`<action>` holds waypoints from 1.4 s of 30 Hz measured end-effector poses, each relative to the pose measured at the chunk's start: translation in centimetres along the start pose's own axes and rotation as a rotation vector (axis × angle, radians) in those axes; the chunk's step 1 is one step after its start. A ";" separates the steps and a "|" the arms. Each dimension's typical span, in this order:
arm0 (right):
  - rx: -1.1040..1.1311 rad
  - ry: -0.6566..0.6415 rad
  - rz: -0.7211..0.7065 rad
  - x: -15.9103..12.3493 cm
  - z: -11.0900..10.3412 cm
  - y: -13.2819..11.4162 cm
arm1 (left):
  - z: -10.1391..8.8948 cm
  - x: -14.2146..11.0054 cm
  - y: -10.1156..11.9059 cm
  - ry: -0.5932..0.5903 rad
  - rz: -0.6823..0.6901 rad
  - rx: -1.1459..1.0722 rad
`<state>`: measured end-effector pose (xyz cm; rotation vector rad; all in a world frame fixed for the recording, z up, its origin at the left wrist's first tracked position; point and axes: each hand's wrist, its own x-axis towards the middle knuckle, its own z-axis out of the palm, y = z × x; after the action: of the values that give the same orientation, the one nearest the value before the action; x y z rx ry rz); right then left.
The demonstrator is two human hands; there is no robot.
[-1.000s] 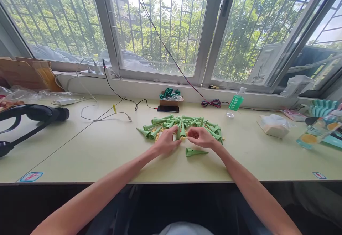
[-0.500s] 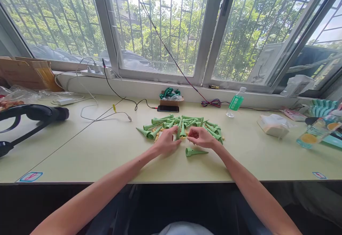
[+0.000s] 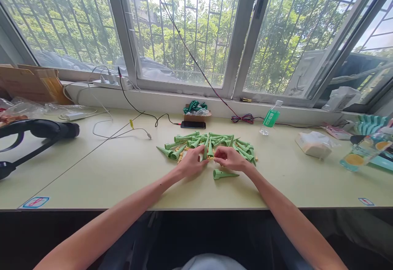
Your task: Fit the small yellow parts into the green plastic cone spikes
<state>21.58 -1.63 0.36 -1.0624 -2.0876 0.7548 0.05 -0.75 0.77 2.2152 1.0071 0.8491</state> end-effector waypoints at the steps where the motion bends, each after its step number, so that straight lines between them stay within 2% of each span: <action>1: -0.002 -0.002 0.000 0.0 0.0 0.1 | 0.0 0.0 0.0 0.000 0.002 -0.003; 21: -0.008 0.015 -0.021 0.3 0.8 0.6 | 0.2 0.0 -0.2 0.005 0.019 -0.021; 42: -0.054 0.023 -0.032 0.3 0.8 -0.1 | 0.5 0.1 -0.6 0.037 0.039 0.028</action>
<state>20.78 -1.58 -0.01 -1.0596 -2.1109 0.6710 0.24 -0.45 0.08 2.2568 1.0019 0.9013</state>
